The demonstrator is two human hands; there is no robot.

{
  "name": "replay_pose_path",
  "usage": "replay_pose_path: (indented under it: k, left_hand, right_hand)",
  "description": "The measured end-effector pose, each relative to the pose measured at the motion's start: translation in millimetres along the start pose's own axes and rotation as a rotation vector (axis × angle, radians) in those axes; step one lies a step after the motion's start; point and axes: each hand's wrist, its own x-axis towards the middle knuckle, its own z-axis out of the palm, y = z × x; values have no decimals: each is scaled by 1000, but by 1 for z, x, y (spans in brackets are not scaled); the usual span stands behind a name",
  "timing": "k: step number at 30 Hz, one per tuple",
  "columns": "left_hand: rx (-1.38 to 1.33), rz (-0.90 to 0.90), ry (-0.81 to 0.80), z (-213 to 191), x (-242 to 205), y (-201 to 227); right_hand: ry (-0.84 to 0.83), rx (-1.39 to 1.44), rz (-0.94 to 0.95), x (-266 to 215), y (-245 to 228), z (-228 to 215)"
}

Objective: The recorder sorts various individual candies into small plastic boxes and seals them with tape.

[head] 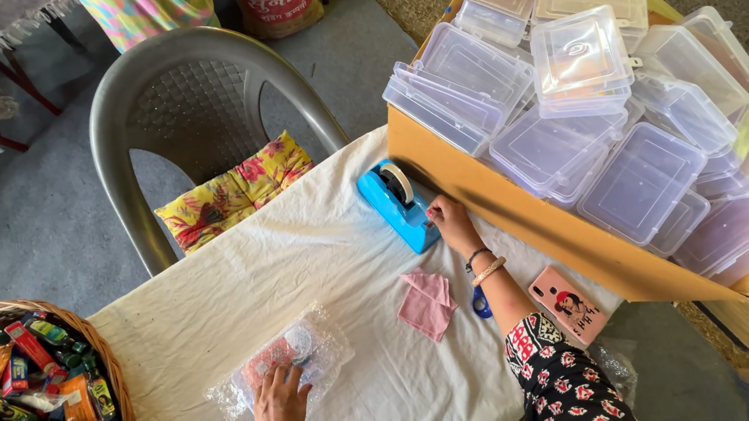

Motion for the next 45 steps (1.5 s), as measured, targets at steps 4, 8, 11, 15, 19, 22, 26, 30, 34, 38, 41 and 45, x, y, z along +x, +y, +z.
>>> replay_pose_path:
  k: [4, 8, 11, 15, 19, 22, 26, 30, 34, 38, 41, 45]
  left_hand:
    - [6, -8, 12, -1, 2, 1]
    - [10, -31, -23, -7, 3, 5]
    - [13, -46, -53, -9, 3, 7]
    - [19, -52, -40, -5, 4, 6]
    - [16, -71, -43, -8, 2, 9]
    - [9, -88, -55, -7, 3, 9]
    - [-1, -81, -39, -1, 2, 5]
    - [-20, -76, -25, -2, 2, 4]
    - [-27, -67, -12, -3, 2, 4]
    - [-31, -72, -12, -6, 3, 5]
    - [-34, -76, -33, -9, 2, 7]
    - [-27, -66, -28, -10, 3, 7]
  right_hand:
    - [3, 113, 50, 3, 8, 4]
    - [15, 376, 148, 27, 65, 14]
    - [-17, 628, 233, 36, 52, 8]
    - [-13, 420, 213, 31, -1, -7]
    - [106, -19, -24, 27, -8, -9]
    - [224, -228, -166, 24, -25, -7]
    - [251, -283, -181, 16, -50, -7]
    - [218, -174, -75, 16, -17, -5]
    - [103, 144, 139, 4, 39, -2]
    - [12, 372, 274, -14, 19, -10]
    - [-13, 424, 265, -22, 18, -13]
    - [8, 475, 242, -26, 24, -14]
